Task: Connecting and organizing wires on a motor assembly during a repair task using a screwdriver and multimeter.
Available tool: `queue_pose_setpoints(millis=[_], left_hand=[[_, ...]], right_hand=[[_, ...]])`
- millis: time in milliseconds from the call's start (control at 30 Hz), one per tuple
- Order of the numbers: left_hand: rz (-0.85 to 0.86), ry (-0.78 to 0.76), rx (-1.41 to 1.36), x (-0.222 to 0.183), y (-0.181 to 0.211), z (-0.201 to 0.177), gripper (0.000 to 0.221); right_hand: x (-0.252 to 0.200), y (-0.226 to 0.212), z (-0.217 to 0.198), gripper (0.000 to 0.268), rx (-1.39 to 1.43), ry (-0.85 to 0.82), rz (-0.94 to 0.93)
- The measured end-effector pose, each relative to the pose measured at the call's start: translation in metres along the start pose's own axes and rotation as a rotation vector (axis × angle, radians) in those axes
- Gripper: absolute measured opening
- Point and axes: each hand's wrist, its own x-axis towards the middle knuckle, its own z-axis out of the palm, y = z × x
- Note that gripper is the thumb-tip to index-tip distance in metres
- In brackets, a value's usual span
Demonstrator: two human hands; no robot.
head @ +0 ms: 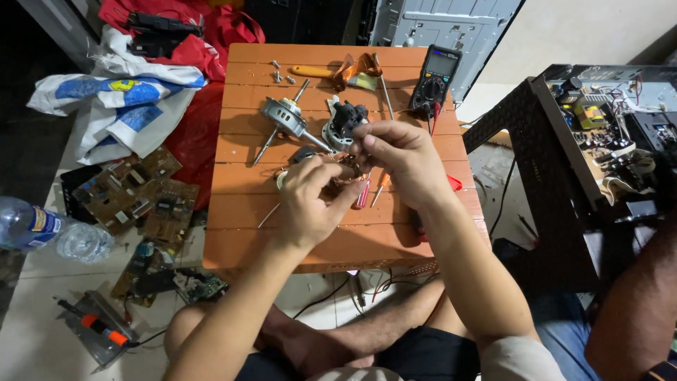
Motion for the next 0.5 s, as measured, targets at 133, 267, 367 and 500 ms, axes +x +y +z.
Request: queue_pose_setpoints(millis=[133,267,367,500], left_hand=[[-0.063,0.017,0.043,-0.009,-0.004,0.007,0.011],[-0.190,0.022,-0.075,-0.011,-0.001,0.004,0.021],[-0.311,-0.005,-0.228,-0.007,0.005,-0.003,0.024],[-0.405,-0.029,-0.277,-0.011,0.001,-0.004,0.025]], right_hand=[[0.000,0.007,-0.002,0.017,-0.037,-0.015,-0.019],[-0.006,-0.002,-0.003,0.020,-0.145,-0.044,-0.017],[-0.010,-0.001,0.002,0.014,-0.185,-0.153,-0.055],[-0.010,-0.006,0.006,0.009,-0.274,-0.248,-0.131]])
